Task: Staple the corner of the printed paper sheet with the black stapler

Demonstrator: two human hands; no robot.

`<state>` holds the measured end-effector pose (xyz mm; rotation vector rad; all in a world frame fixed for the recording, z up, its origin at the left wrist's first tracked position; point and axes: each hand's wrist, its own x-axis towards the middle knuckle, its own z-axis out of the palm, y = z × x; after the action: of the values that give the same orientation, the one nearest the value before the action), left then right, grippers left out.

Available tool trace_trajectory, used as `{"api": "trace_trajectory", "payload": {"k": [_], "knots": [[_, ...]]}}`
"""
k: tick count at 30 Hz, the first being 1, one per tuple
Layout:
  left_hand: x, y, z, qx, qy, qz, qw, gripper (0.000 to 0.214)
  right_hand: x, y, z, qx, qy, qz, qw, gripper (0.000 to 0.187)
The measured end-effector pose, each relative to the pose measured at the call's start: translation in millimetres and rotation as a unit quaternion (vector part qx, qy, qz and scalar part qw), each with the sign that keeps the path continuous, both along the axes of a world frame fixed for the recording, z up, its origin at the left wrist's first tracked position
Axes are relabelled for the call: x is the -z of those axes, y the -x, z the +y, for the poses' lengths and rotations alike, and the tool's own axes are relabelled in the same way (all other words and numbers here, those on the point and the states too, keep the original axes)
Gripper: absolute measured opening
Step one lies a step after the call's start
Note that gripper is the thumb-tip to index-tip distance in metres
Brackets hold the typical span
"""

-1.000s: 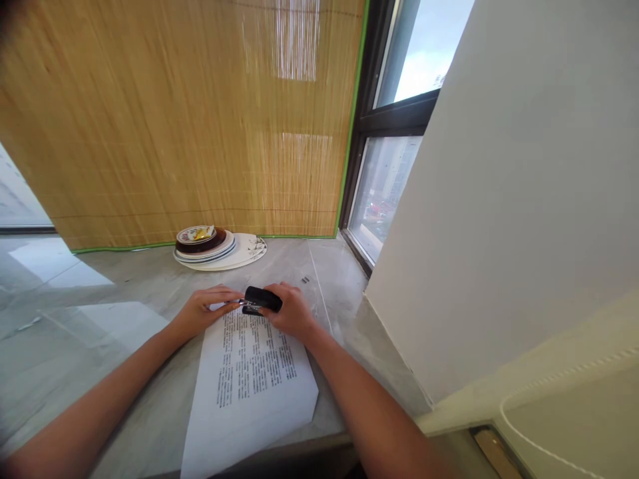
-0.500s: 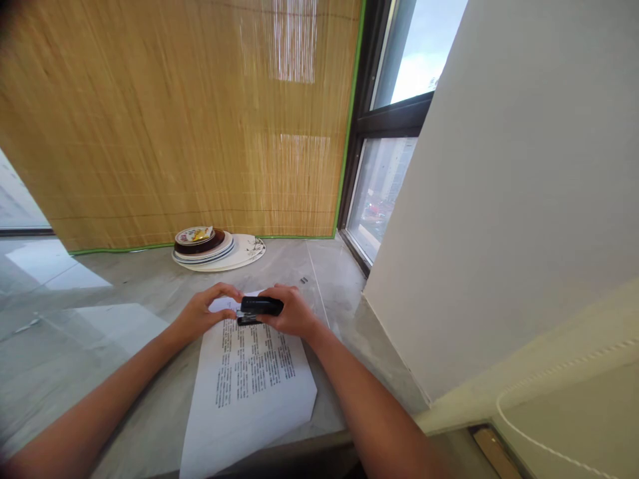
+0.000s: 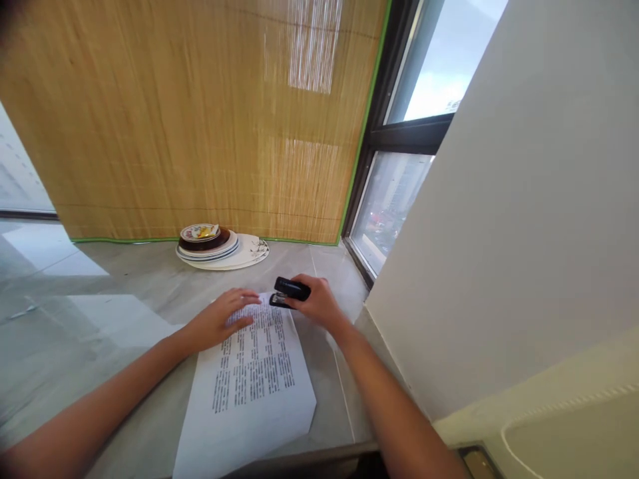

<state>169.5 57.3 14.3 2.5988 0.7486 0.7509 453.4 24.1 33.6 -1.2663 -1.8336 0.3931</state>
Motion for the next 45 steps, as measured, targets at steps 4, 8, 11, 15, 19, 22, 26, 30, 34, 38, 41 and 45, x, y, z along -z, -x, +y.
{"api": "trace_trajectory", "payload": {"k": [4, 8, 11, 15, 19, 22, 26, 30, 34, 38, 41, 45], "knots": [[7.0, -6, -9, 0.044, -0.031, 0.098, 0.994, 0.045, 2.4, -39, 5, 0.016, 0.028, -0.059, 0.998, 0.03], [14.8, -6, -11, 0.053, -0.07, 0.138, 0.987, 0.057, 7.7, -61, 8, -0.002, 0.068, -0.093, 0.993, 0.033], [15.0, -6, -13, 0.073, -0.06, 0.147, 0.985, 0.066, 8.9, -59, 7, -0.073, 0.107, -0.09, 0.987, 0.031], [9.4, -9, -18, 0.117, -0.042, 0.163, 0.979, 0.074, 8.4, -42, 2, -0.126, 0.125, -0.075, 0.981, 0.03], [4.3, -10, -22, 0.114, -0.021, 0.199, 0.973, 0.079, 4.6, -36, -6, -0.14, 0.101, -0.118, 0.978, 0.025], [3.4, -9, -23, 0.11, -0.008, 0.203, 0.973, 0.078, -0.1, -41, -10, -0.113, 0.058, -0.174, 0.976, 0.025], [6.0, -9, -23, 0.11, -0.003, 0.189, 0.976, 0.076, -4.6, -43, -14, -0.093, 0.047, -0.206, 0.973, 0.023], [10.1, -10, -24, 0.111, -0.01, 0.18, 0.977, 0.08, -4.1, -33, -17, -0.128, 0.082, -0.18, 0.972, 0.026], [11.9, -10, -25, 0.115, -0.015, 0.175, 0.978, 0.08, -3.3, -26, -19, -0.116, 0.074, -0.173, 0.975, 0.027], [11.5, -10, -28, 0.117, -0.021, 0.182, 0.976, 0.079, -4.4, -26, -21, -0.125, 0.075, -0.184, 0.972, 0.027], [11.6, -11, -29, 0.113, -0.024, 0.173, 0.978, 0.079, -4.7, -26, -22, -0.128, 0.074, -0.189, 0.971, 0.031], [12.6, -11, -30, 0.111, -0.026, 0.168, 0.979, 0.079, -4.2, -24, -24, -0.134, 0.075, -0.196, 0.969, 0.032]]}}
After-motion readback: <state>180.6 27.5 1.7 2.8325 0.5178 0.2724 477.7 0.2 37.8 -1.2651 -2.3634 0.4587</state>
